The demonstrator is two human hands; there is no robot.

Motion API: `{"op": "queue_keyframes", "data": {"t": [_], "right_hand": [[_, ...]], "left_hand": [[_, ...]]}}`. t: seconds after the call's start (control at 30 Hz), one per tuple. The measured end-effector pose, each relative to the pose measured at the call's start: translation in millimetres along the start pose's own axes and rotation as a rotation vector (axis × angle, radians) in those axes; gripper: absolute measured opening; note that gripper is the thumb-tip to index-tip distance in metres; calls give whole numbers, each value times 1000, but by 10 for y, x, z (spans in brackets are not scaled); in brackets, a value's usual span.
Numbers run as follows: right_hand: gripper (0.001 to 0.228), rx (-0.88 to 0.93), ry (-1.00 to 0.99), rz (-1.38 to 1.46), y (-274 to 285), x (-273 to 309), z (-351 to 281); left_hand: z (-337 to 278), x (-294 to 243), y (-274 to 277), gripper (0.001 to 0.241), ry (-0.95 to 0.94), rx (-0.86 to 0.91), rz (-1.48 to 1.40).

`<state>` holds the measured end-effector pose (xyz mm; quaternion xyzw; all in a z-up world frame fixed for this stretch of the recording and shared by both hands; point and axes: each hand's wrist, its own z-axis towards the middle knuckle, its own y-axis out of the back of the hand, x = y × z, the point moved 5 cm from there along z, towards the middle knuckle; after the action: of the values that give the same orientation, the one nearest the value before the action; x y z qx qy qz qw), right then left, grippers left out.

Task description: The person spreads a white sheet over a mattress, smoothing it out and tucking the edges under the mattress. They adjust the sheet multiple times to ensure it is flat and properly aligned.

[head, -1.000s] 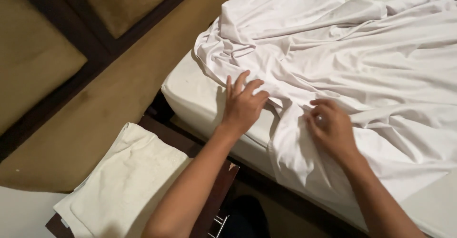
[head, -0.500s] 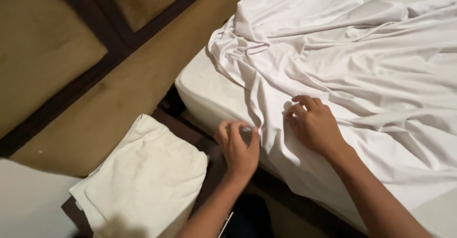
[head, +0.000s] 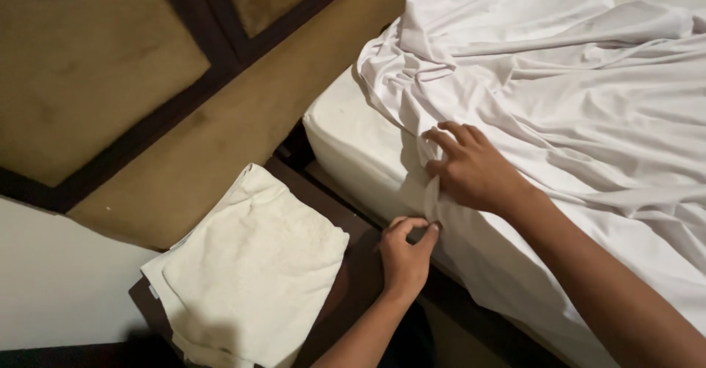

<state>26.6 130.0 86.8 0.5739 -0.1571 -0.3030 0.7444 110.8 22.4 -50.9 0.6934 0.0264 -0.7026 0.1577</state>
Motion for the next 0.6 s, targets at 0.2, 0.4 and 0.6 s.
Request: {"op": "queue_keyframes", "data": {"t": [0.2, 0.4, 0.6], "right_hand": [[26, -217, -7, 106, 132, -74, 47], [28, -314, 0, 200, 193, -90, 176], [24, -229, 1, 288, 313, -35, 346]], "left_hand": [[37, -202, 17, 29, -18, 42, -243], [153, -95, 110, 21, 39, 116, -368], [361, 186, 416, 13, -56, 64, -492]]}}
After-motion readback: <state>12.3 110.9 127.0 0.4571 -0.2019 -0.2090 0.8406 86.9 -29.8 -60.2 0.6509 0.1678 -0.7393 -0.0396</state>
